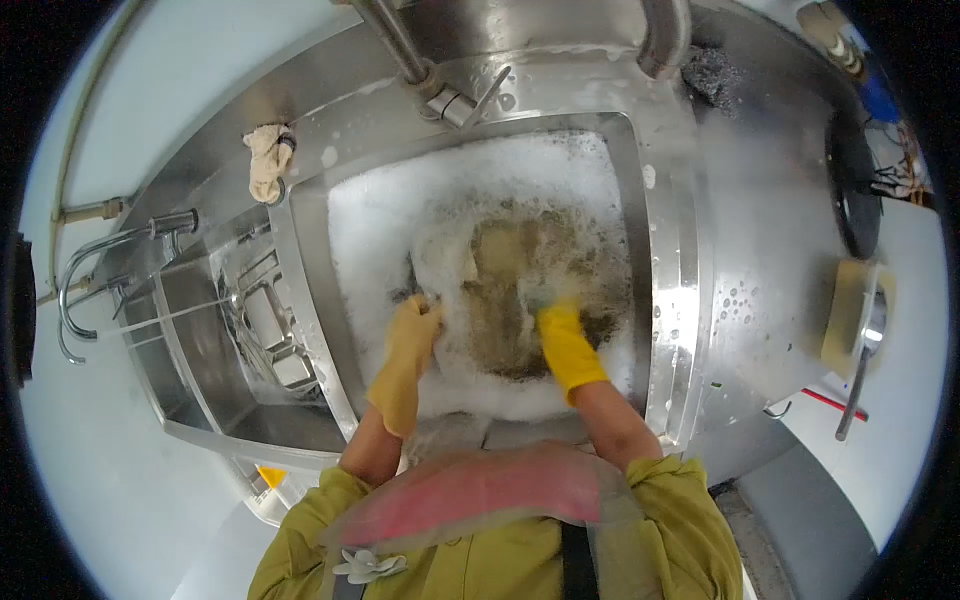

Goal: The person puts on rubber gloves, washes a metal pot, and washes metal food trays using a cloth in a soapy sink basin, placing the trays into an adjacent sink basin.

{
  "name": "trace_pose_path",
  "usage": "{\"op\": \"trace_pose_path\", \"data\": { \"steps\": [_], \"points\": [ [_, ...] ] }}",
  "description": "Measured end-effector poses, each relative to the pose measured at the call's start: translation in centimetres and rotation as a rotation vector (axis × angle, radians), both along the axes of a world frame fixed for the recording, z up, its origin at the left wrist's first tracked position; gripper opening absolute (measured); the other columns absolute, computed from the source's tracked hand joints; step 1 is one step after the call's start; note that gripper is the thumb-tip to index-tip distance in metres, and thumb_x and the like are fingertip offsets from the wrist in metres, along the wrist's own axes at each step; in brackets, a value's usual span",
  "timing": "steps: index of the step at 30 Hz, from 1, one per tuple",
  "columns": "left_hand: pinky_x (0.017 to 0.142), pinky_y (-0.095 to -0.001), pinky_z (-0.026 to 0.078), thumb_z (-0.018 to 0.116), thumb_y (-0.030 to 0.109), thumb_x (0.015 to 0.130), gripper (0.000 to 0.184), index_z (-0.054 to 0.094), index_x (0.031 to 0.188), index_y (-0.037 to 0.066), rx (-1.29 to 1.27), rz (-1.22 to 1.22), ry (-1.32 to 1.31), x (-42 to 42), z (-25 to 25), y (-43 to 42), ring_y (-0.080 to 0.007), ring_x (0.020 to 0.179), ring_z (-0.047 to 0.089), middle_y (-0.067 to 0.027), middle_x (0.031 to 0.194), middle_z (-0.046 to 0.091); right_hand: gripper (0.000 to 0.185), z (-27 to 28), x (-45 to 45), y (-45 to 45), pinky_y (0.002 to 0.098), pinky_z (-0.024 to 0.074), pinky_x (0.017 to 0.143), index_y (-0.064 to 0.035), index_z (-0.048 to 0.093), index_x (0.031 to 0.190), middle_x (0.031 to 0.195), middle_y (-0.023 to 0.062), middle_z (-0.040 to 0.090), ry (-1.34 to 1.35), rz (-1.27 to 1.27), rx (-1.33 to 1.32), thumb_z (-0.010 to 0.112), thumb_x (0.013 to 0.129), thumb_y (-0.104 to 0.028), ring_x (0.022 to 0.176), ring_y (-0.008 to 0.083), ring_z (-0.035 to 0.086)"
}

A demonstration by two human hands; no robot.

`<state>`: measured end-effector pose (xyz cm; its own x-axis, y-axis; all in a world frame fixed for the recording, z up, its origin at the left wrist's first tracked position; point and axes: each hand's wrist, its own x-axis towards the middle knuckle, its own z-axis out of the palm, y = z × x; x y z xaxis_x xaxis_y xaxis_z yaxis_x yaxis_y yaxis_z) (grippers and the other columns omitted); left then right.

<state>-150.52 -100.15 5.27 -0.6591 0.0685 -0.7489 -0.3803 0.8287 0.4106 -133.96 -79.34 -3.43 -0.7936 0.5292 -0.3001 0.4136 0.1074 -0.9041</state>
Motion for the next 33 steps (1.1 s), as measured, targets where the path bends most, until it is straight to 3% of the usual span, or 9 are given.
{"op": "trace_pose_path", "data": {
  "steps": [7,8,12,18,21,25,29,31,33],
  "points": [
    [0.075,-0.0433,0.051,0.061,0.036,0.095,0.037,0.066,0.11,0.003,0.054,0.04,0.037,1.9,9.1,4.2,-0.0349,0.089,0.07,-0.0184,0.095,0.073,0.036,7.2,-9.5,-5.3,0.0413,0.0378,0.117,-0.0074,0.066,0.13,0.137,0.0134,0.065,0.568,0.281,0.342,0.059,0.095,-0.013,0.134,0.0286,0.056],
    [0.077,-0.0442,0.05,0.059,0.041,0.098,0.04,0.061,0.113,0.004,0.034,-0.231,0.216,2.7,6.2,2.4,-0.0393,0.091,0.068,-0.0202,0.093,0.071,0.037,6.0,-10.5,-3.6,0.0408,0.0376,0.117,-0.0081,0.066,0.13,0.138,0.0136,0.065,0.551,0.264,0.329,0.058,0.094,-0.013,0.135,0.0284,0.056],
    [0.082,-0.0444,0.048,0.058,0.047,0.099,0.045,0.057,0.109,0.003,0.074,-0.153,0.115,4.4,9.4,4.3,-0.0383,0.09,0.064,-0.0206,0.094,0.064,0.038,0.0,-9.0,3.5,0.0402,0.0373,0.117,-0.0087,0.066,0.132,0.138,0.0135,0.064,0.377,-0.042,0.17,0.057,0.095,-0.014,0.136,0.0284,0.054],
    [0.095,-0.0357,0.043,0.056,0.041,0.104,0.042,0.049,0.121,0.004,0.509,0.482,0.142,6.7,-1.4,2.5,-0.022,0.103,0.052,-0.0106,0.117,0.057,0.044,-2.0,1.2,2.5,0.0401,0.0381,0.116,-0.009,0.061,0.137,0.142,0.0125,0.061,0.092,-0.294,-0.147,0.059,0.095,-0.016,0.136,0.029,0.053],
    [0.1,-0.0349,0.044,0.051,0.044,0.106,0.05,0.046,0.137,0.005,0.513,0.474,0.091,5.7,-4.5,1.1,-0.0208,0.113,0.053,-0.0118,0.128,0.057,0.047,0.6,0.0,-2.3,0.0401,0.0385,0.116,-0.0092,0.059,0.14,0.144,0.012,0.059,0.184,-0.149,0.058,0.06,0.094,-0.017,0.136,0.0293,0.053],
    [0.112,-0.0347,0.037,0.044,0.048,0.108,0.064,0.038,0.151,0.002,0.533,0.614,0.048,4.7,-0.9,3.1,-0.0221,0.132,0.048,-0.0111,0.145,0.051,0.051,4.2,-3.9,-5.5,0.04,0.0391,0.115,-0.0094,0.055,0.144,0.146,0.0113,0.057,0.386,0.191,0.445,0.061,0.094,-0.019,0.137,0.0297,0.052],
    [0.109,-0.0352,0.044,0.035,0.054,0.109,0.068,0.04,0.152,0.002,0.999,0.496,-0.055,5.0,-2.1,2.4,-0.0227,0.127,0.054,-0.011,0.144,0.053,0.056,4.5,-9.8,-3.0,0.0411,0.0388,0.115,-0.0073,0.053,0.145,0.149,0.0141,0.054,0.445,0.385,0.677,0.062,0.09,-0.017,0.137,0.0321,0.051],
    [0.106,-0.0373,0.047,0.035,0.055,0.109,0.068,0.046,0.148,0.001,0.78,0.557,-0.104,4.8,-2.2,1.8,-0.023,0.123,0.058,-0.0121,0.139,0.057,0.06,4.3,-12.3,-0.9,0.0434,0.0376,0.116,-0.0026,0.053,0.142,0.15,0.0206,0.051,0.405,0.431,0.696,0.063,0.084,-0.012,0.137,0.0362,0.049],
    [0.104,-0.0387,0.049,0.035,0.056,0.109,0.068,0.048,0.146,0.001,0.594,0.49,-0.035,4.1,-3.3,1.0,-0.0234,0.121,0.06,-0.0123,0.135,0.06,0.055,-1.9,-11.9,1.7,0.0429,0.0411,0.114,-0.0078,0.054,0.144,0.147,0.0117,0.057,0.315,0.116,0.568,0.06,0.09,-0.01,0.136,0.0323,0.053]
  ]
}}
